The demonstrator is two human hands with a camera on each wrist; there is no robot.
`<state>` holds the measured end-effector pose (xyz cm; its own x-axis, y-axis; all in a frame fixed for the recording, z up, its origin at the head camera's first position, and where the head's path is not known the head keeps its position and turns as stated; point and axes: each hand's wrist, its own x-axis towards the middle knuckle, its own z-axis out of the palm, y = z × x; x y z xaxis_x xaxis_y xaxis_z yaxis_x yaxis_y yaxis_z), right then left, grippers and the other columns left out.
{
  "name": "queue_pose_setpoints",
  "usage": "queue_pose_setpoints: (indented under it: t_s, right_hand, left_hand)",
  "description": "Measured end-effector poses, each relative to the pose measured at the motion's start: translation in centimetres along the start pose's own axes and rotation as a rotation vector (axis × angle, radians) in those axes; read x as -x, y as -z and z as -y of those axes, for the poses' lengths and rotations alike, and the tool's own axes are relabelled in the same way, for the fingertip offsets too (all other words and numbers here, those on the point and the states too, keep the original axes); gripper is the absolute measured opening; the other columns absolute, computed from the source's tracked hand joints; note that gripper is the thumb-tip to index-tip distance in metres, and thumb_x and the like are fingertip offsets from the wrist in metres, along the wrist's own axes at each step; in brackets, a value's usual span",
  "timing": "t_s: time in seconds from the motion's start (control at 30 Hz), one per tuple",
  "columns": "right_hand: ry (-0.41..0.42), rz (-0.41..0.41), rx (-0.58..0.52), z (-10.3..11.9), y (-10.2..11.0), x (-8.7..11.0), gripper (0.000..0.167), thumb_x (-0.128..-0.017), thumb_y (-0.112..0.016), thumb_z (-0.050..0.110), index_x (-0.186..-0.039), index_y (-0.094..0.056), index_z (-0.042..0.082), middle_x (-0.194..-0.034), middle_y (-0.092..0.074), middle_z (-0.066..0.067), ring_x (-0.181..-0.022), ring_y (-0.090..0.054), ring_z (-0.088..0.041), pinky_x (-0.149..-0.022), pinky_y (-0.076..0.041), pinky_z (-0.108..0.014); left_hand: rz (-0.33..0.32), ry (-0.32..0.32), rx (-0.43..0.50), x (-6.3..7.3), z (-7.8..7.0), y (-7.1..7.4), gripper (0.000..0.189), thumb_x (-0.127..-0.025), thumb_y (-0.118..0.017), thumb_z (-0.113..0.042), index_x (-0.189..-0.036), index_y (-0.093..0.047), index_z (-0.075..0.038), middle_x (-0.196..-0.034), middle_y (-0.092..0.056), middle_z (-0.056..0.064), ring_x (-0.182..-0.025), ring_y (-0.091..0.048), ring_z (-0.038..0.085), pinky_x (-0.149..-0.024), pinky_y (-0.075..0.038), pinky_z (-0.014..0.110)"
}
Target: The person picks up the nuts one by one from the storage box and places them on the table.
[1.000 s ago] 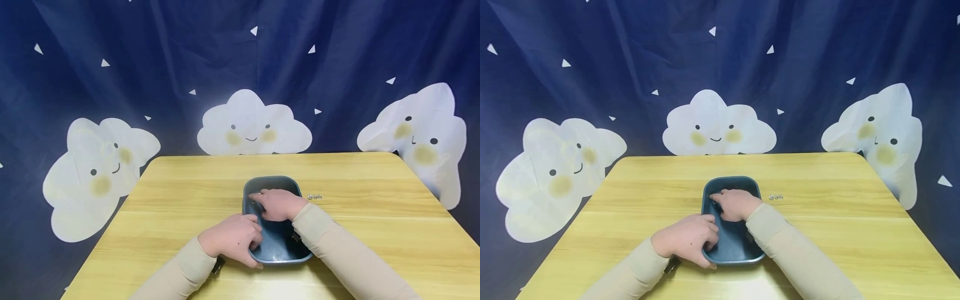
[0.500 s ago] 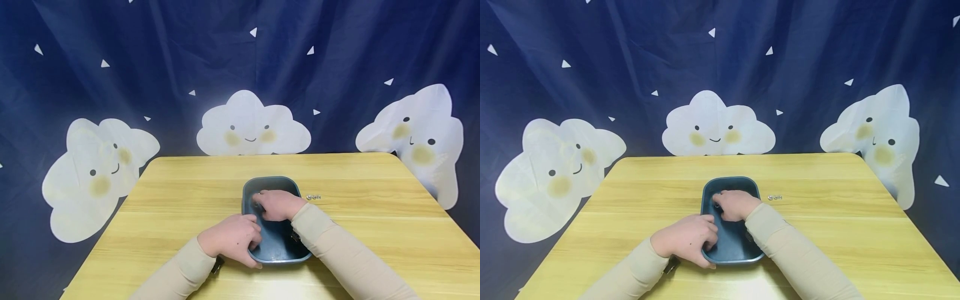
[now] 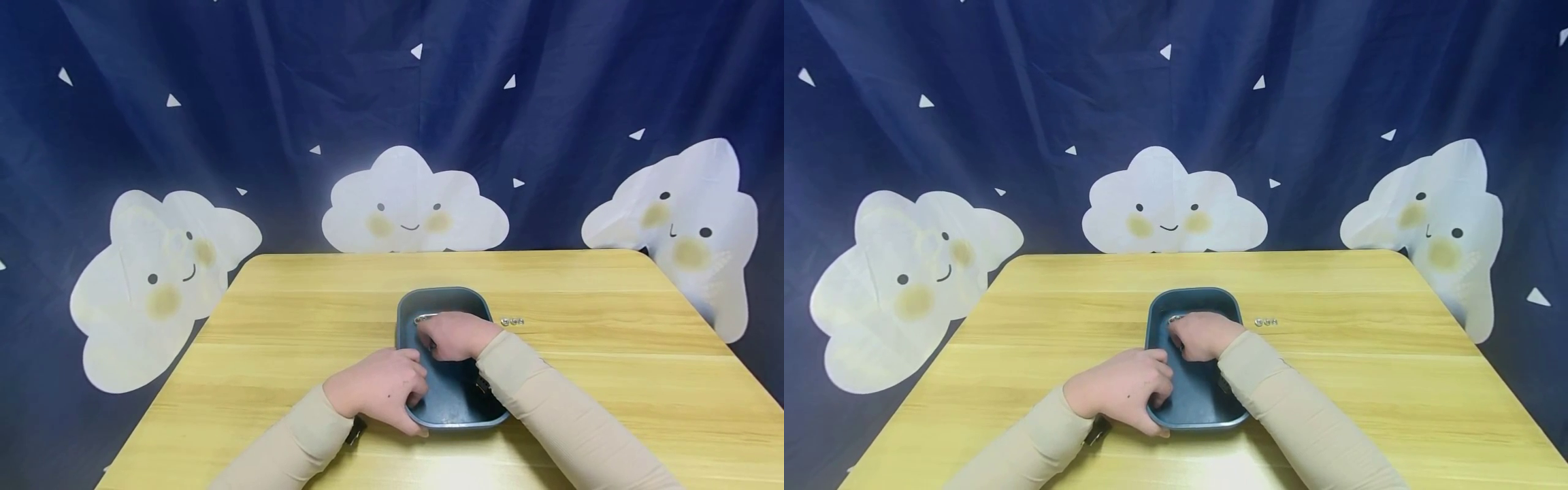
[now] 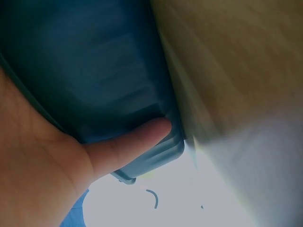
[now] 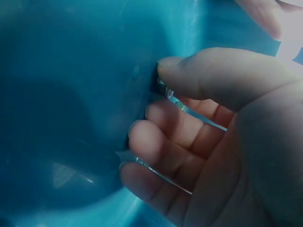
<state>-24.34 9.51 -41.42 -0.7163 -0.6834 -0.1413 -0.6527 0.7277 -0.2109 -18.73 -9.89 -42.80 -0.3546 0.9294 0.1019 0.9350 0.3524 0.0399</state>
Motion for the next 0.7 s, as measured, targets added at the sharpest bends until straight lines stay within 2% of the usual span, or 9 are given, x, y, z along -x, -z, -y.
queue_pose_setpoints:
  t_s: [0.43, 0.7]
  right_hand:
    - [-0.024, 0.063, -0.019, 0.0, 0.1, 0.0, 0.015, -0.079, -0.069, 0.013, -0.076, -0.058, 0.023, -0.068, -0.055, 0.009, -0.059, -0.05, -0.011, -0.057, -0.043, -0.029]
    - [0.005, 0.019, -0.058, -0.3, 1.0, 0.6, 0.011, -0.079, -0.067, 0.016, -0.077, -0.059, 0.023, -0.068, -0.055, 0.011, -0.059, -0.05, -0.009, -0.057, -0.044, -0.029]
  left_hand:
    - [0.02, 0.013, 0.007, 0.0, -0.1, 0.1, 0.051, -0.07, -0.078, -0.065, -0.054, -0.045, -0.03, -0.065, -0.039, -0.023, -0.076, -0.04, 0.004, -0.06, -0.031, 0.014]
    - [0.029, 0.018, 0.016, -0.1, -0.2, 0.3, 0.05, -0.071, -0.078, -0.065, -0.054, -0.046, -0.03, -0.062, -0.04, -0.022, -0.075, -0.039, 0.004, -0.059, -0.03, 0.014]
